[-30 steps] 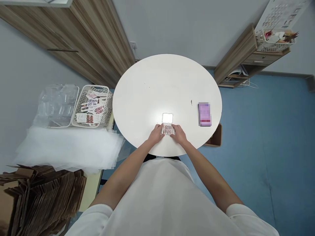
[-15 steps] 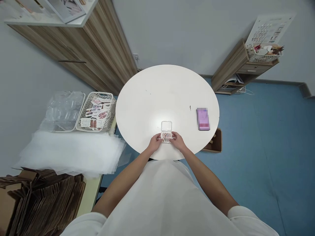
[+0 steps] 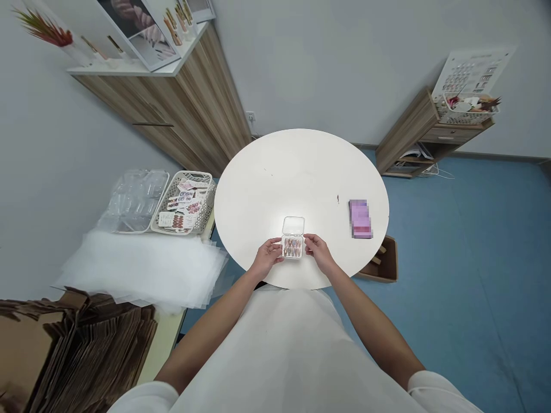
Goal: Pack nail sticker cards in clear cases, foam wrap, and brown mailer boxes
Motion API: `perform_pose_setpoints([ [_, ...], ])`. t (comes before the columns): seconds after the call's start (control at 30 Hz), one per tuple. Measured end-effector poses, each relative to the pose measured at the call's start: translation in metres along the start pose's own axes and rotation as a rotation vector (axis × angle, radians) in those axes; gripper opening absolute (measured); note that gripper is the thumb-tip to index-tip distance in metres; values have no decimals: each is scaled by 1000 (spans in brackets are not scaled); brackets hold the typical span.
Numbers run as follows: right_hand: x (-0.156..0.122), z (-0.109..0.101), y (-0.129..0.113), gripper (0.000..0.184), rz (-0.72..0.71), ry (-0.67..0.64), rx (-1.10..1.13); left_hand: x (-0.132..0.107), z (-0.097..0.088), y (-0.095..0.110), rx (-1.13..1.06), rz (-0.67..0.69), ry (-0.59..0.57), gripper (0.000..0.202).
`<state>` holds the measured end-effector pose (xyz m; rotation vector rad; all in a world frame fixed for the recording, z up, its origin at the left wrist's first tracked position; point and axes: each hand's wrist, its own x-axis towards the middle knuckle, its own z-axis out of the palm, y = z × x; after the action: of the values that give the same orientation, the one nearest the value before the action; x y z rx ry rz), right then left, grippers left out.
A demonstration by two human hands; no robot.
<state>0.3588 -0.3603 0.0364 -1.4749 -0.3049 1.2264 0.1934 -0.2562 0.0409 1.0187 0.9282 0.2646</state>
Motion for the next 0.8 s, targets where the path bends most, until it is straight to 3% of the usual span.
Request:
perform_pose_setpoints([
  [0.13,10,-3,-11,34,114,-118,111,-4,0,4,7,-10,-33,42],
  [0.5,12,-5,-25,30,12,-261,60,-8,4,7,-145,-75,-35,44],
  [0.8,4,1,-12,33,-18,-207,99,-9,4,4,-220,-83,-5,42],
])
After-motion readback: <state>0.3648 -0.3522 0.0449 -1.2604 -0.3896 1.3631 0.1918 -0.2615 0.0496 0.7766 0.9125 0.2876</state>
